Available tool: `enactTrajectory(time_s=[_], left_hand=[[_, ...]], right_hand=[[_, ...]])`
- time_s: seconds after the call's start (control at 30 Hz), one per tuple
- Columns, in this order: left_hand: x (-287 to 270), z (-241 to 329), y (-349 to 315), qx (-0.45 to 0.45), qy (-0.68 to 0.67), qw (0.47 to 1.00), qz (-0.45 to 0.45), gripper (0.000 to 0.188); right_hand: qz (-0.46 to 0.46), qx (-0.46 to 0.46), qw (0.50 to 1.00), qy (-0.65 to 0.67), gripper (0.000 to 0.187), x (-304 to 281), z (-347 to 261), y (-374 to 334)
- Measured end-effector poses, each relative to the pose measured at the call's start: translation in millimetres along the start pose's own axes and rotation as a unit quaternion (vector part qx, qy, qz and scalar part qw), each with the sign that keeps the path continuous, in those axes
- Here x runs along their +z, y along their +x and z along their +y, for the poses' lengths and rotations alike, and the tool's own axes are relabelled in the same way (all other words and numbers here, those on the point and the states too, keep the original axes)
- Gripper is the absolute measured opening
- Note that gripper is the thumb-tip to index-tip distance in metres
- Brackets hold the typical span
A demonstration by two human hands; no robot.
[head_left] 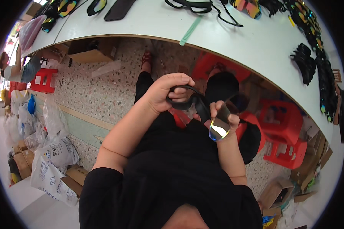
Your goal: Assembling components of protective goggles in a manufacturing setting.
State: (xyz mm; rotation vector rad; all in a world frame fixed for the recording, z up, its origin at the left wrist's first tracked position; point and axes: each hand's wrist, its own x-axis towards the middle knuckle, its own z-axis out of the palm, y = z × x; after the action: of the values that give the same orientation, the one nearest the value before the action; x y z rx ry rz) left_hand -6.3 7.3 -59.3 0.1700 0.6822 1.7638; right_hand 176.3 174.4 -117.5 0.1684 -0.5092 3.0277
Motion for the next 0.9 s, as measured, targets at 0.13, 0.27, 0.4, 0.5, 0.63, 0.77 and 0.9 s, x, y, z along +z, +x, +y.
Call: enactTrajectory(time_s=[0.13,0.27,0.4,0.5,0.63,0.77,0.9], left_hand=[[-1,-7,-3,-0.028,-0.050,0.998,0.000,0.018],[-11,-13,-5,-0.037,-0.085,0.996,0.009,0.018],[-14,-14,-7,-0.014,-0.068,0.997,0.024,0.021],[-25,-14,-7,0.012,-0.087,0.996,0.006,0.037],[-17,-23,-6,0.072,-0.110,0.986,0.099,0.040],[-8,-33,-9,0.122,-0.119,0.982,0.085,0.026],[9,-29,-13,0.122,-0.035,0.987,0.094,0.018]], right_hand=[[0.064,-0.017,0.996,0.061,0.048,4,3,-5],[0.016,0.049,0.999,-0.017,0.043,-10,-2,-10],[0.087,0.041,0.995,-0.004,0.046,-6,2,-13],[0.106,0.043,0.993,-0.044,0.048,-9,-5,-12],[0.160,0.002,0.977,-0.138,0.047,-15,-9,-13],[0.187,-0.029,0.946,-0.262,0.044,-2,-5,-11],[0.208,-0.117,0.862,-0.447,0.042,12,4,-11]])
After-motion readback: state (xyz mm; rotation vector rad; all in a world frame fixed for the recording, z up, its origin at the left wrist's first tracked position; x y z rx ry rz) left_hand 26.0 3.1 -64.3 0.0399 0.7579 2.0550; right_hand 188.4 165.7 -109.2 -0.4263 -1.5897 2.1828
